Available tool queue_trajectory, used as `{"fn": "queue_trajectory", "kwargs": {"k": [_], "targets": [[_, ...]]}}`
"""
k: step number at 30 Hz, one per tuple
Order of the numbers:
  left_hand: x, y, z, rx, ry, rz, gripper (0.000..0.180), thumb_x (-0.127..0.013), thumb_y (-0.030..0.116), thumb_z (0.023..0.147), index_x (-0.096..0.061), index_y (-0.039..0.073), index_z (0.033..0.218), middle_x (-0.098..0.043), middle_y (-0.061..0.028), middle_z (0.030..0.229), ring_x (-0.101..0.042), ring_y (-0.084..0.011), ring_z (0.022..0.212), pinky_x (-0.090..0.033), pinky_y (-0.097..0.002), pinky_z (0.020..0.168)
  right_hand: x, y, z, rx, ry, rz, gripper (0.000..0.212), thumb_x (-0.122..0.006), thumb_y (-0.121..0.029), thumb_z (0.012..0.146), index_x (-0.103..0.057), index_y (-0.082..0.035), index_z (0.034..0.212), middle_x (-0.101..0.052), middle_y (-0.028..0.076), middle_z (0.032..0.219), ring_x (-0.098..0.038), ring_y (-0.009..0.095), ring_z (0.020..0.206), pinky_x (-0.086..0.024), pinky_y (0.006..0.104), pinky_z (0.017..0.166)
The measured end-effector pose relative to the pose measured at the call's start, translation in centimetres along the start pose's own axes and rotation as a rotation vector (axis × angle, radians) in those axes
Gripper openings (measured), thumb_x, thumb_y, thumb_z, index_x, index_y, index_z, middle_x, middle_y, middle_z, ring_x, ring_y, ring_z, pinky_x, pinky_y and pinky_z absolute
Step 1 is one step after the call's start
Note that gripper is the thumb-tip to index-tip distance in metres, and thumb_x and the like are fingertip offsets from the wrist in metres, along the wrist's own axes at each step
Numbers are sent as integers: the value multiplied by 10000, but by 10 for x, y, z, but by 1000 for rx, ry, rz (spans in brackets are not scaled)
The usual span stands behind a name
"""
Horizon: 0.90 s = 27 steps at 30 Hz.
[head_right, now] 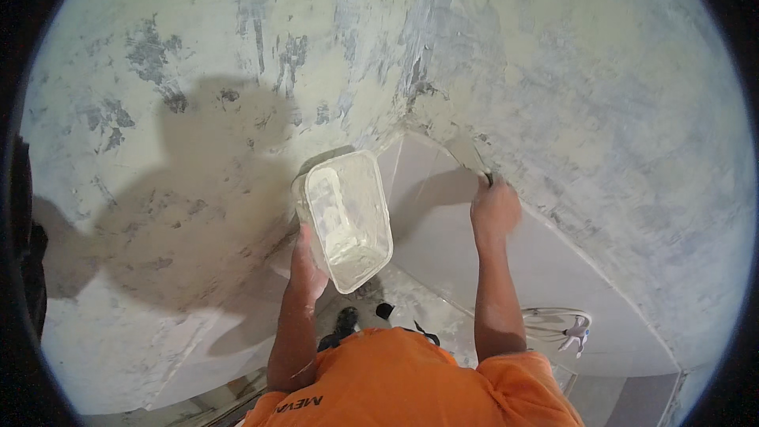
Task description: The person applies plaster to a wall using a spatula, scooping the material from a small plastic container and smoothing it over the surface.
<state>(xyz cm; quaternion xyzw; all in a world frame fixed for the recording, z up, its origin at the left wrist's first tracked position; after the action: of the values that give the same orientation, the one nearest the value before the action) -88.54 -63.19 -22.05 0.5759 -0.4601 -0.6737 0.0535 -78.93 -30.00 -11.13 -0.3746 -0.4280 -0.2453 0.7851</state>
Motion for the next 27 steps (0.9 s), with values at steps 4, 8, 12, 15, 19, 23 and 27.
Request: {"fn": "queue_trajectory", "kwargs": {"k": [4, 8, 12, 15, 19, 23, 27], "targets": [[-9, -1, 3, 35, 20, 33, 728, -469, 511, 1025, -253, 88, 1577, -367, -93, 1569, -381, -266, 1424, -272, -425, 1187, -57, -57, 29, 127, -83, -123, 302, -619, -374, 952, -748, -102, 985, -718, 193, 941, -696, 384, 912, -537, 497, 779], [-15, 2, 8, 29, -4, -5, 729, -446, 513, 1036, -268, 41, 1562, -388, -106, 1558, -381, -273, 1426, -268, -423, 1189, -38, -68, 21, 168, -105, -38, 318, -618, -389, 955, -746, -99, 986, -720, 190, 945, -696, 387, 906, -538, 494, 780], [-23, 0, 11, 33, -52, -22, 717, -434, 509, 1043, -283, 29, 1553, -393, -108, 1557, -388, -268, 1422, -273, -424, 1187, -16, -47, 13, 132, -99, 38, 357, -607, -421, 959, -739, -91, 989, -716, 189, 921, -685, 397, 888, -529, 502, 774], [-24, -8, 15, 73, -40, -29, 704, -428, 509, 1046, -298, 33, 1549, -400, -105, 1555, -399, -259, 1416, -285, -425, 1182, -26, -52, 20, 189, -46, 18, 367, -596, -423, 965, -736, -85, 984, -712, 190, 895, -677, 404, 878, -522, 506, 767], [-16, -12, 23, 82, -29, -53, 671, -426, 496, 1051, -337, 39, 1534, -434, -95, 1532, -420, -262, 1401, -303, -431, 1172, -35, -86, 15, 243, -59, -19, 342, -597, -384, 969, -726, -67, 984, -702, 202, 865, -671, 412, 855, -520, 501, 746], [-14, -32, 37, 157, -69, -95, 655, -467, 491, 1042, -376, 51, 1519, -461, -83, 1509, -436, -261, 1386, -325, -431, 1162, -41, -69, 3, 278, -69, 97, 371, -622, -394, 951, -716, -35, 942, -700, 205, 884, -687, 387, 861, -534, 504, 731], [3, -69, 52, 239, -12, -110, 647, -494, 490, 1033, -385, 77, 1519, -465, -67, 1506, -437, -253, 1387, -338, -430, 1155, -39, -33, -16, 151, -218, 246, 287, -665, -280, 923, -677, 5, 953, -690, 172, 831, -664, 353, 778, -525, 457, 705]]}}
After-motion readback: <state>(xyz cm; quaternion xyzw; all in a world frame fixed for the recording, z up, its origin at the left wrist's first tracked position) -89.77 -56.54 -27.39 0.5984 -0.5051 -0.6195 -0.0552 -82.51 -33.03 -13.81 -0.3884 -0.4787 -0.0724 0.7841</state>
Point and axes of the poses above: each hand's wrist, its own z-axis towards the middle knuckle, its own x-axis out of the back of the hand, y = z × x, the point moved 10 cm from there along z, towards the middle knuckle
